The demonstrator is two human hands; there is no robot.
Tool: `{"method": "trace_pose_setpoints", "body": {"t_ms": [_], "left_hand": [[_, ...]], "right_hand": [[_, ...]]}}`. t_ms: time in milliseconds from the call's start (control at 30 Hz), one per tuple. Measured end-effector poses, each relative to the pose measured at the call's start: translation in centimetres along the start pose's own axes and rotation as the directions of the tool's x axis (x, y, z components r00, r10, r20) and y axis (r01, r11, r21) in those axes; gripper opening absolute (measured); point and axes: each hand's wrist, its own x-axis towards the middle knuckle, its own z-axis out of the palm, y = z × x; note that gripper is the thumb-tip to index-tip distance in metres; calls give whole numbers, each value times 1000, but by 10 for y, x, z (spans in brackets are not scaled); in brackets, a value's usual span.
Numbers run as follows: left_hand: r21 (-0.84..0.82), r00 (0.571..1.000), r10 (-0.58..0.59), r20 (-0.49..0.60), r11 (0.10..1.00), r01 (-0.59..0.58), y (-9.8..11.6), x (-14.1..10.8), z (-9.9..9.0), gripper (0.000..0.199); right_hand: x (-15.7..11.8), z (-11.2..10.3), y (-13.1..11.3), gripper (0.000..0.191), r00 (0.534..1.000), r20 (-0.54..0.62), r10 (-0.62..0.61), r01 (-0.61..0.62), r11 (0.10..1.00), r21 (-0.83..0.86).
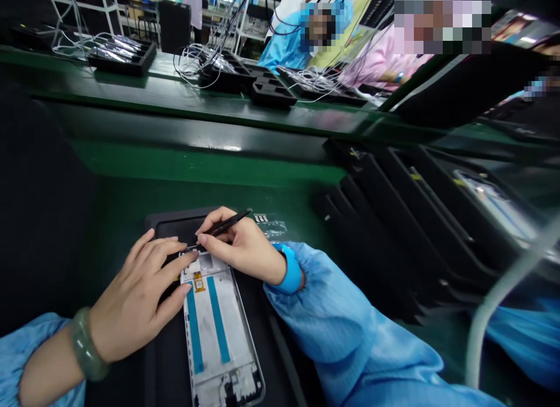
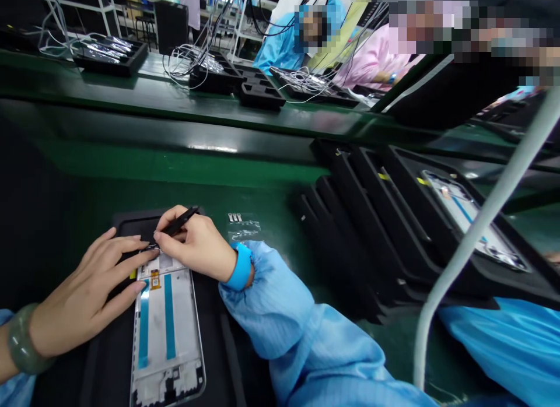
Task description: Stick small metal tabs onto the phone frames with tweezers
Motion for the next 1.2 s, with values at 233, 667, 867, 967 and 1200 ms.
{"method": "trace_pose_setpoints", "body": {"t_ms": [233,667,867,967,1200], "left_hand": [[-6,1000,7,-3,1000,-7,-2,1,1,50],[-60,998,-26,-56,998,22,2,1,3,46],[-67,998,-19,-62,998,15,3,2,2,45],[-81,997,-19,-75,997,13,3,2,2,45],[-61,997,-21,-68,998,17,4,2,2,45]], "right_hand": [[-1,2,-1,8,998,-19,-61,59,992,-110],[3,7,-4,6,990,-52,-128,107,951,-291],[4,3,-6,5,995,-35,-97,82,948,-306],[6,2,-9,5,994,-1,-107,100,936,-338],[12,-5,-11,5,992,75,-102,122,924,-363]]}}
